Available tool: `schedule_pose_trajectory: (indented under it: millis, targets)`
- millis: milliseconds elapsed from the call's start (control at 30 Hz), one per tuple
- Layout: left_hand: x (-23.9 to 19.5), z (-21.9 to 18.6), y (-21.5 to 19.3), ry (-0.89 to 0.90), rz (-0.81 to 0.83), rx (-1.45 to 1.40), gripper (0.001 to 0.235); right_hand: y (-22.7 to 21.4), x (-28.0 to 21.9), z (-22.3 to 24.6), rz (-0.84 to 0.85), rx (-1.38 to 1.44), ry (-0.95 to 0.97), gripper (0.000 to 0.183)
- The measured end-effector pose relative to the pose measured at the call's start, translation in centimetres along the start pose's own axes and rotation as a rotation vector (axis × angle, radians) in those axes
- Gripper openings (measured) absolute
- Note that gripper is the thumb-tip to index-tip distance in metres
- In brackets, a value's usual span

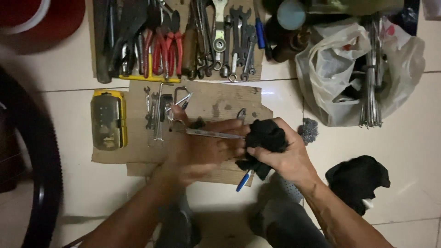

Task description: The person sits on the floor and wipes various metal tools, including wrenches, pliers, and screwdrivers, with a black cloth. The person picks up each tool from a cardboard sheet, cleans it, and places it back down.

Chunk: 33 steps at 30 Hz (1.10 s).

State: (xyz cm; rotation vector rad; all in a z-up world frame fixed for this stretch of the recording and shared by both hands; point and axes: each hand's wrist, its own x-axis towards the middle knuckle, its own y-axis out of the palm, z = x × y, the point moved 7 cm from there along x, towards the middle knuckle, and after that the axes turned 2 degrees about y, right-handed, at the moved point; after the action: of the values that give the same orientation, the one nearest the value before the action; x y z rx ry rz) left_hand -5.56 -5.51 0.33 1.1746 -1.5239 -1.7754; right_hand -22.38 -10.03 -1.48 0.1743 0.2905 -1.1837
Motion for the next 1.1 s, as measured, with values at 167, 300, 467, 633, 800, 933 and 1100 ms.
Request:
schedule_pose_trajectory:
  millis: [167,300,467,633,800,933,1100]
  targets:
    - [1.3,3.9,-7.4,0.246,0.200,-0.084,0.056,0.1,-1.5,-2.6,-0.078,0.151,0.094,0.036]
    - [-0.7,2.3,-5.8,0.169,-0.692,0.541,0.039,1.3,-2.1,-2.4,-0.028,0.095,0.210,0.040]
    - [-1.3,0.0,-8.3,0.260,-0.840,0.896,0.038,-0.1,-0.4,0.3,-0.148,-0.009,0.182,0.043]
    - [-0.6,3.9,-11.6,0.207,-0.711,0.806,0.038,1.5,0.5,1.8,-0.160,-0.019,0.189,0.039]
    - [-1.0,3.8,-6.6,0.195,-0.669,1.178,0.034,1.6,1.6,-0.8,-0.295,0.027,0.259,0.047]
    - [-0.9,3.1,-2.7,0.197,-0.631,1.407,0.035,1.2,1.8,2.9,-0.250,-0.142,0.304,0.037]
    - [-1.4,4.9,-0.3,0.790,-0.246,2.310,0.016,0.7,0.8,5.6,-0.306,-0.715,-0.205,0.041]
